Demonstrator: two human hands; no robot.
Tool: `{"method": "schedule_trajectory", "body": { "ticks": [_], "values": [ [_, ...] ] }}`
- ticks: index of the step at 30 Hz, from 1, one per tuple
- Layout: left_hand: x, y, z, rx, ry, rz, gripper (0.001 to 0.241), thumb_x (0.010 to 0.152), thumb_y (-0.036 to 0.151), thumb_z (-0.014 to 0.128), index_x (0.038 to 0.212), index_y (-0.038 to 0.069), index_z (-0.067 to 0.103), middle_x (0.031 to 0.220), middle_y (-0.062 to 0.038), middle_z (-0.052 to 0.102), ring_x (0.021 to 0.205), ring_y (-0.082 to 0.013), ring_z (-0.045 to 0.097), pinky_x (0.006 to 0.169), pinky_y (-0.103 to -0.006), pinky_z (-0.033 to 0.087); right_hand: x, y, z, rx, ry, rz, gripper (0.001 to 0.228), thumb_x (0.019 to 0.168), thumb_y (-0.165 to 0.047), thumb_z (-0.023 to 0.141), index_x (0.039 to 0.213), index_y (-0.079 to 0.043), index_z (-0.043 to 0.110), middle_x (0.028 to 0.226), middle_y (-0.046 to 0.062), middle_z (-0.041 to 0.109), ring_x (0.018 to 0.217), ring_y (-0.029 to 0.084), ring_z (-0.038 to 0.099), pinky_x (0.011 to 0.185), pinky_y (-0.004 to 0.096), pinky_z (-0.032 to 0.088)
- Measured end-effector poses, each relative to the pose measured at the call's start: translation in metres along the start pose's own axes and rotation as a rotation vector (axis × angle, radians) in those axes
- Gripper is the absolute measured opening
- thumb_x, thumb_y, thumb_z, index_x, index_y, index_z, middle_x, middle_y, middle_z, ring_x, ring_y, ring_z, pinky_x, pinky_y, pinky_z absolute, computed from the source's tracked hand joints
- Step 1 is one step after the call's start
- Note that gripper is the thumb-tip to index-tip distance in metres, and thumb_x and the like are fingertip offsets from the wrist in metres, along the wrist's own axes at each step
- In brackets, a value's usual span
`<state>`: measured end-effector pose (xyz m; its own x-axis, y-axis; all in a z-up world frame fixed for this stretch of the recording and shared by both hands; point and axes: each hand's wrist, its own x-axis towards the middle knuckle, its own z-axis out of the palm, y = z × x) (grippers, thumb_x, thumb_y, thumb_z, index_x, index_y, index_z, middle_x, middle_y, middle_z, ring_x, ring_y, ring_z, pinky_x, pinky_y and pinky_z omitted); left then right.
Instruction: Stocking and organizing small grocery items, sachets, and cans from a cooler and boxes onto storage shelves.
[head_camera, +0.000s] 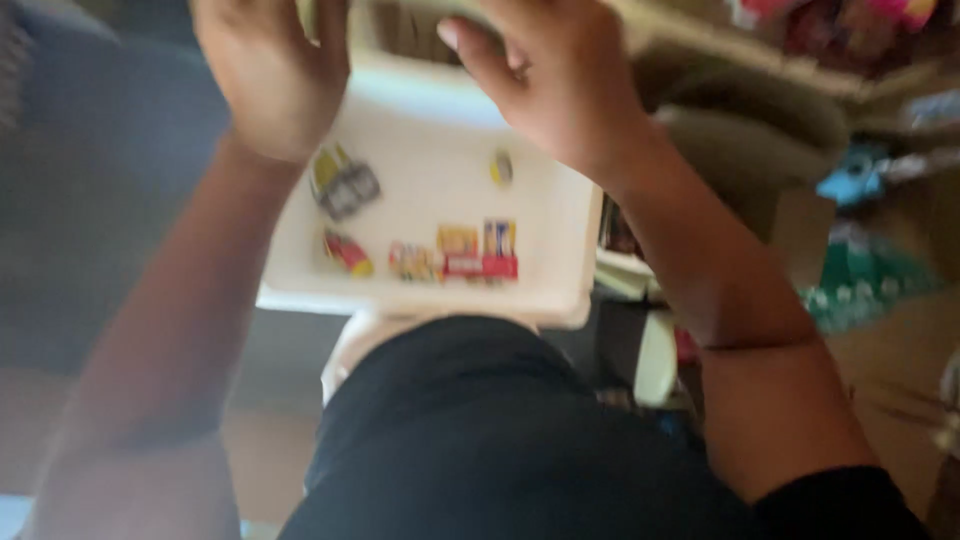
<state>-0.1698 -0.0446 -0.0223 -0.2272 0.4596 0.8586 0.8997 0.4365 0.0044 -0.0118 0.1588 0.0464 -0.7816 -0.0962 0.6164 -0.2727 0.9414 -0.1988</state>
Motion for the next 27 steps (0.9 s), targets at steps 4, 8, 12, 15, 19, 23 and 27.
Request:
{"method": "schedule_trajectory", "body": {
  "ticks": [4, 8, 12, 15, 19, 23, 27],
  "values": [
    [-0.096, 0.053, 0.048, -0.364, -0.509, -0.371, 0.033, 0.103, 0.026, 0.072, 0.128, 0.009, 0.059, 0.114, -0.014, 0.064, 0.093, -0.0339, 0.067, 0.073, -0.0472, 0.051, -0.103, 0.036, 0.080, 0.314, -0.185, 0.272, 0.018, 0.100, -0.011, 0.078, 0.116, -0.005, 0.070, 0.093, 0.012, 0.068, 0.068, 0.022, 0.063, 0.061, 0.036, 0.050],
    [-0.189, 0.098, 0.089, -0.471, -1.042, -0.656, 0.044, 0.102, 0.043, 0.064, 0.137, 0.016, 0.057, 0.119, -0.019, 0.065, 0.097, -0.0397, 0.068, 0.077, -0.0524, 0.054, -0.206, 0.061, 0.155, 0.432, -0.499, 0.583, 0.017, 0.092, -0.014, 0.075, 0.108, -0.009, 0.071, 0.091, 0.012, 0.071, 0.078, 0.025, 0.070, 0.071, 0.039, 0.056],
    [-0.285, 0.129, 0.124, -0.483, -1.275, -0.813, 0.044, 0.097, 0.042, 0.066, 0.134, 0.018, 0.061, 0.124, -0.020, 0.064, 0.109, -0.0401, 0.066, 0.089, -0.0523, 0.054, -0.315, 0.082, 0.227, 0.461, -0.763, 0.866, 0.017, 0.091, -0.015, 0.065, 0.104, -0.008, 0.073, 0.095, 0.016, 0.072, 0.079, 0.031, 0.072, 0.076, 0.043, 0.057],
    [-0.323, 0.146, 0.159, -0.466, -1.467, -0.884, 0.040, 0.095, 0.035, 0.064, 0.132, 0.020, 0.062, 0.123, -0.018, 0.065, 0.113, -0.0381, 0.065, 0.093, -0.0546, 0.051, -0.400, 0.106, 0.283, 0.327, -0.927, 0.843, 0.030, 0.091, -0.009, 0.063, 0.119, -0.011, 0.074, 0.104, 0.022, 0.072, 0.097, 0.039, 0.070, 0.090, 0.046, 0.056],
    [-0.370, 0.171, 0.199, -0.530, -1.534, -0.997, 0.041, 0.092, 0.013, 0.057, 0.132, 0.015, 0.065, 0.122, -0.022, 0.067, 0.116, -0.0393, 0.064, 0.099, -0.0517, 0.049, -0.442, 0.110, 0.321, 0.149, -1.054, 0.983, 0.058, 0.080, -0.007, 0.073, 0.135, -0.005, 0.055, 0.134, 0.023, 0.055, 0.121, 0.041, 0.056, 0.100, 0.048, 0.050],
    [-0.379, 0.189, 0.225, -0.606, -1.480, -1.159, 0.040, 0.095, 0.012, 0.053, 0.132, 0.009, 0.067, 0.116, -0.025, 0.071, 0.112, -0.0393, 0.067, 0.100, -0.0468, 0.051, -0.456, 0.093, 0.353, -0.091, -0.902, 0.850, 0.079, 0.066, -0.009, 0.081, 0.138, 0.000, 0.048, 0.145, 0.028, 0.038, 0.131, 0.046, 0.045, 0.100, 0.052, 0.045],
    [-0.377, 0.196, 0.216, -0.690, -1.406, -1.307, 0.038, 0.094, 0.019, 0.057, 0.129, 0.008, 0.066, 0.109, -0.023, 0.073, 0.108, -0.0369, 0.069, 0.095, -0.0447, 0.053, -0.471, 0.079, 0.365, -0.305, -0.879, 0.770, 0.051, 0.084, -0.012, 0.076, 0.129, -0.002, 0.053, 0.147, 0.024, 0.047, 0.139, 0.040, 0.047, 0.108, 0.049, 0.045]
  ]
}}
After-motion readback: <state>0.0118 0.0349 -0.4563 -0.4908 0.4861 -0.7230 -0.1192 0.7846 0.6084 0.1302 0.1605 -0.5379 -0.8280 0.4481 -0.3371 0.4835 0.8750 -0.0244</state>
